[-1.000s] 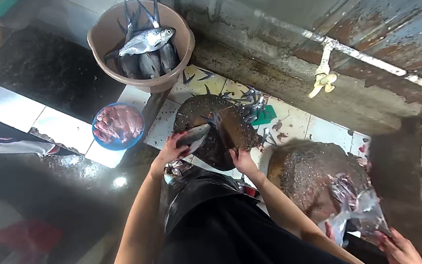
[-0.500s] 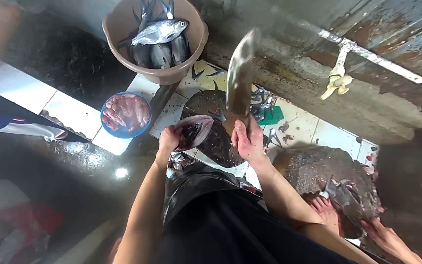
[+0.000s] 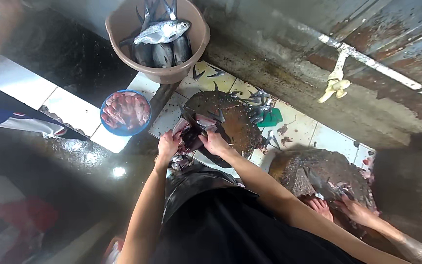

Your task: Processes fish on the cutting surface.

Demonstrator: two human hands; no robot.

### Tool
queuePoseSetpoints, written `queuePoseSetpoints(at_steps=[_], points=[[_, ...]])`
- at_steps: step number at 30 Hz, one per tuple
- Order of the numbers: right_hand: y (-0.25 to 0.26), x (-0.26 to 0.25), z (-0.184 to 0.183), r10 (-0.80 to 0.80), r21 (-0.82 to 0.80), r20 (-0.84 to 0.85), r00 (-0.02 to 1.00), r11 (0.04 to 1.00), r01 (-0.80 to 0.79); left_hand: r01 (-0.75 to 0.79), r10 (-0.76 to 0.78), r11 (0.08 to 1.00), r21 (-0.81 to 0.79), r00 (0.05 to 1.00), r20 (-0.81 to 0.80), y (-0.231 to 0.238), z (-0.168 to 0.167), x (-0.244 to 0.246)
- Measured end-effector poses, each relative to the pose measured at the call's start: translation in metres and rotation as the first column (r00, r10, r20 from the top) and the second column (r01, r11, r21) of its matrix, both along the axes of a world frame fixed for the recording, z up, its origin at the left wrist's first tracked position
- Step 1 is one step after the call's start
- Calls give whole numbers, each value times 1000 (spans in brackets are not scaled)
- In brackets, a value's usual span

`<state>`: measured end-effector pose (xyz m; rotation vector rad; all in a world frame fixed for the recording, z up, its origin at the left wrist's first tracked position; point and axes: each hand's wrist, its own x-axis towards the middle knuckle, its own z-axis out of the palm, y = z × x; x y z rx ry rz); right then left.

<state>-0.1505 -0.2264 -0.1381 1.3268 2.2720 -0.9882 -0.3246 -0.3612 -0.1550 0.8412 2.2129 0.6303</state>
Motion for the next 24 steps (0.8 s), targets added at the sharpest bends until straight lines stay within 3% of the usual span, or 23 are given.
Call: queuePoseSetpoints(at_steps=[3, 5, 7, 8, 9, 10, 11, 13, 16, 19, 21, 24], points=[[-4, 15, 40, -70, 134, -298, 952, 984, 114, -28, 28, 999, 31, 1000, 12, -4, -6, 0], [-11, 30, 59, -52, 210, -597, 800, 953, 218, -17, 17, 1000, 21, 1000, -20, -2, -22, -6], [-18, 45, 45, 3, 259, -724, 690, 928, 268, -11, 12, 999, 36, 999, -42, -1, -30, -7], [-24, 55, 25, 25, 308, -685, 728, 916, 259, -11, 13, 999, 50, 999, -43, -2, -29, -6], [-30, 63, 5, 13, 324, -545, 838, 926, 196, -14, 17, 998, 62, 999, -43, -3, -27, -5], [-33, 67, -7, -22, 226, -285, 958, 970, 90, -14, 17, 998, 65, 999, -39, -5, -25, -3], [-33, 66, -17, -21, 114, -74, 997, 993, 29, -13, 15, 998, 58, 999, -34, -6, -20, -1], [-24, 61, -21, 21, 16, 87, 996, 1000, -22, -15, 16, 999, 48, 1000, -20, -9, 1, 2], [-16, 65, -23, -1, -9, 45, 999, 1000, 2, -140, 134, 977, 158, 990, 49, -19, 16, 6], [-7, 74, -30, -98, -23, -51, 994, 995, 97, -435, 317, 833, 341, 882, 350, -3, 20, 19], [-3, 72, -23, -182, -43, -65, 981, 983, 179, -535, 312, 764, 361, 796, 519, 9, 12, 34], [7, 57, 9, -300, -32, -122, 946, 954, 298, -379, 273, 906, 187, 863, 426, 19, -7, 39]])
